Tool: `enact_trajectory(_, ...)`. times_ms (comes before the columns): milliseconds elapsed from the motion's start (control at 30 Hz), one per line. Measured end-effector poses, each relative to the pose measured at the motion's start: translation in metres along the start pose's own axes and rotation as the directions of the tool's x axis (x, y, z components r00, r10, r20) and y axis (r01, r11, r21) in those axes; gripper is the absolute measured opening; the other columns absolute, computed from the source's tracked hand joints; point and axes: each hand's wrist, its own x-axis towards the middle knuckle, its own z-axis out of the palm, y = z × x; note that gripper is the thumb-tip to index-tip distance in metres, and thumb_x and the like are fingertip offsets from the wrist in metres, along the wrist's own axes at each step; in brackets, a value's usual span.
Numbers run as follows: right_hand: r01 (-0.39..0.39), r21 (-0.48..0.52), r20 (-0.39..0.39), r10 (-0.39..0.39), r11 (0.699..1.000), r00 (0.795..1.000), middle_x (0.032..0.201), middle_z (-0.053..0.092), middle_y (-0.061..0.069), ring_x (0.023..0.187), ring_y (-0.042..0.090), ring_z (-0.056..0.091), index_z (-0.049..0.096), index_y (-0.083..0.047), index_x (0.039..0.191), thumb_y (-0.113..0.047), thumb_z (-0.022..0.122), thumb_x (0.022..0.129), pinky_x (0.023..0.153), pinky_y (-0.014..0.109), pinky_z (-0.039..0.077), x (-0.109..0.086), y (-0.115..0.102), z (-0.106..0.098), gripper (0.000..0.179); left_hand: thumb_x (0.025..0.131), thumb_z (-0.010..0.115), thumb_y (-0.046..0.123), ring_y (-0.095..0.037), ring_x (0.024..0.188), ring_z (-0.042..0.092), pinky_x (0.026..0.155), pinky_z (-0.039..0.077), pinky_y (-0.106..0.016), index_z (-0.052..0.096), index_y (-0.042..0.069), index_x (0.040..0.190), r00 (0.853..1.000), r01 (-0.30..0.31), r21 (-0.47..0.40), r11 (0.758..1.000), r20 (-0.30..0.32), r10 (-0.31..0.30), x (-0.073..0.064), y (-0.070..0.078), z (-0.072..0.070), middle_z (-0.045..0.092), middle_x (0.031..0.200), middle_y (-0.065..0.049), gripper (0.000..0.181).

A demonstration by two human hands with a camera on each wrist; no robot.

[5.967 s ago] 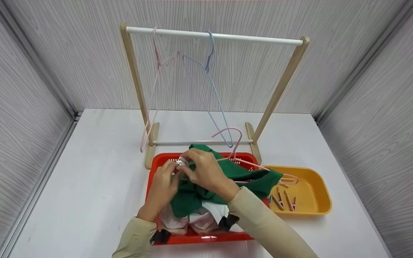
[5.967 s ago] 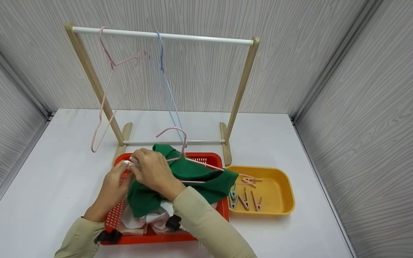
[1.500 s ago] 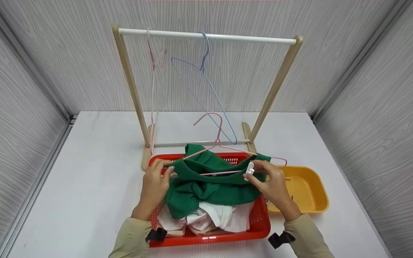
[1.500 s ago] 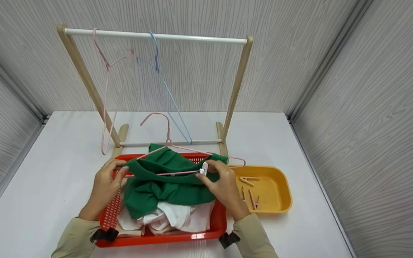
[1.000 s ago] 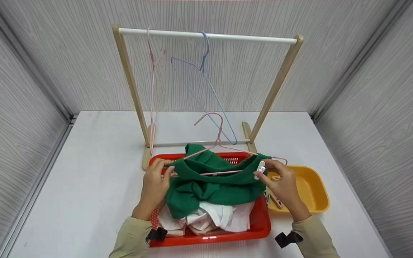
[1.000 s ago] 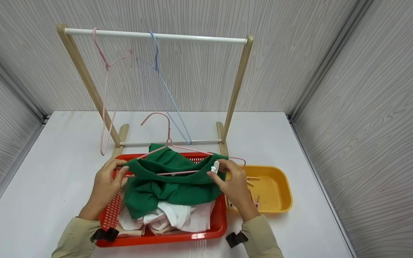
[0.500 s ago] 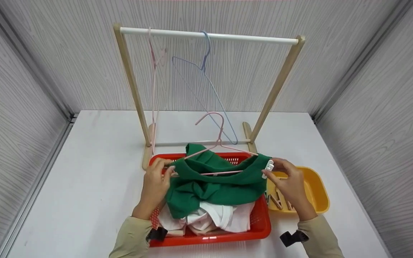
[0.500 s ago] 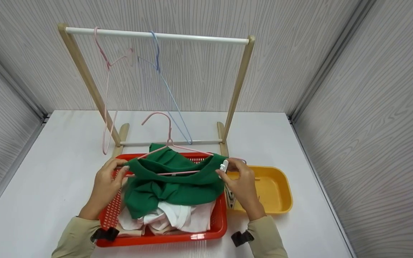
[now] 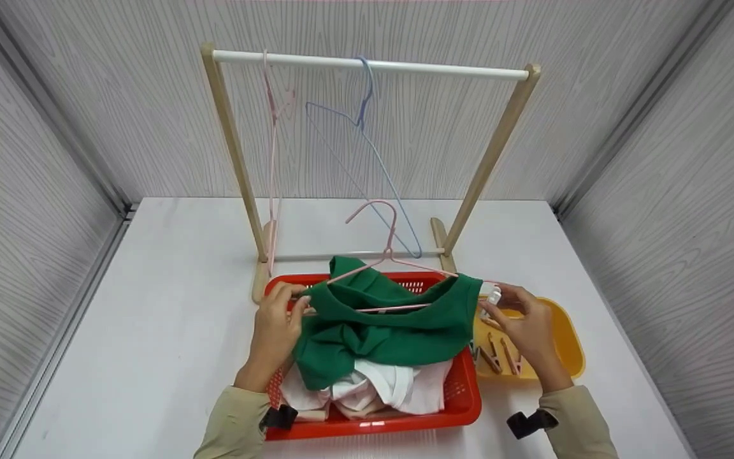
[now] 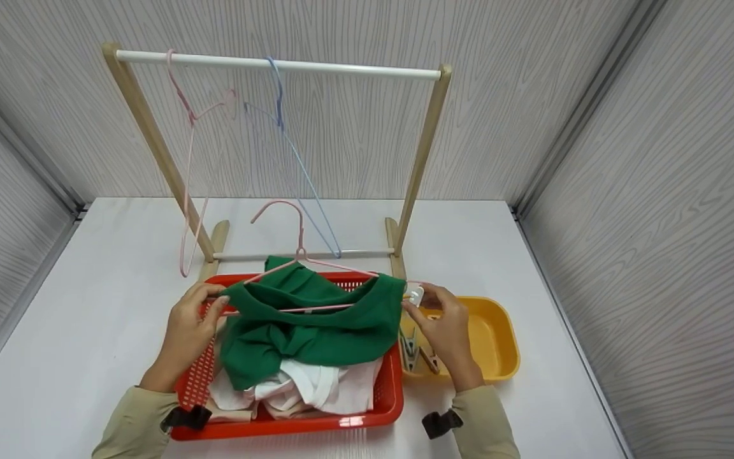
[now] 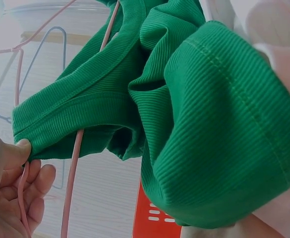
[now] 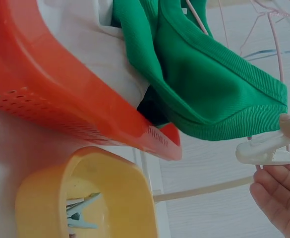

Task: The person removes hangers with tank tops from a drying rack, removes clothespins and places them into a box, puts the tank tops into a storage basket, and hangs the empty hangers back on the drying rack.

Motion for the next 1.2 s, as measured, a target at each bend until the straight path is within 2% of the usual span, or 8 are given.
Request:
enact_trajectory(233, 0.006, -0.030, -0.018, -0.006, 1.000, 1.000, 0.093, 0.071, 0.019, 0.080, -0.014, 0.056, 0.066, 0.006, 0.107, -0.002, 0.078, 0.076, 0.078, 0.000, 0.045, -0.004, 0.010, -0.006, 0.034, 0.090, 0.063, 0.002, -0.025, 0.090, 0.063, 0.087, 0.054, -0.045, 0.063, -0.003, 0.099, 1.000, 0.004, 0.002, 1.000, -0.003, -0.004, 0.000, 0.000, 0.000, 0.064, 0.095, -0.013, 0.011)
enact_trajectory(533, -0.071, -0.064, -0.039, 0.069, 0.995, 0.997, 0.092, 0.070, 0.019, 0.079, -0.015, 0.054, 0.067, 0.006, 0.106, -0.005, 0.077, 0.078, 0.076, 0.000, 0.045, -0.008, 0.026, -0.018, 0.032, 0.089, 0.064, 0.003, -0.025, 0.089, 0.061, 0.082, 0.052, -0.044, 0.063, -0.002, 0.098, 1.000, -0.009, 0.010, 1.000, -0.016, 0.009, 0.000, 0.000, 0.001, 0.064, 0.094, -0.012, 0.011)
enact_trajectory(700, -0.070, -0.076, -0.063, 0.065, 0.995, 0.996, 0.086, 0.069, 0.016, 0.077, -0.005, 0.061, 0.068, 0.005, 0.103, -0.003, 0.079, 0.075, 0.073, 0.000, 0.045, -0.009, 0.035, -0.022, 0.031, 0.090, 0.063, 0.003, -0.026, 0.089, 0.061, 0.083, 0.051, -0.045, 0.063, -0.003, 0.099, 1.000, 0.003, 0.006, 1.000, -0.008, -0.003, 0.000, 0.000, 0.001, 0.064, 0.095, -0.013, 0.011)
enact_trajectory(967, -0.068, -0.109, -0.079, 0.059, 0.992, 0.995, 0.076, 0.064, 0.000, 0.074, 0.011, 0.066, 0.068, 0.004, 0.099, -0.002, 0.081, 0.072, 0.069, 0.002, 0.047, -0.009, 0.050, -0.025, 0.030, 0.090, 0.063, 0.004, -0.027, 0.090, 0.061, 0.084, 0.052, -0.046, 0.064, -0.003, 0.100, 1.000, 0.010, 0.018, 1.000, -0.001, -0.010, 0.000, 0.001, 0.001, 0.064, 0.096, -0.014, 0.012)
enact_trajectory(1200, -0.103, -0.157, -0.071, 0.092, 0.982, 0.993, 0.077, 0.066, 0.007, 0.072, 0.011, 0.066, 0.069, 0.004, 0.099, -0.006, 0.081, 0.074, 0.068, 0.001, 0.046, -0.010, 0.058, -0.026, 0.030, 0.091, 0.062, 0.004, -0.026, 0.091, 0.059, 0.086, 0.051, -0.047, 0.064, -0.003, 0.102, 0.999, 0.036, 0.010, 0.999, 0.022, -0.036, -0.001, 0.002, 0.000, 0.064, 0.098, -0.014, 0.013)
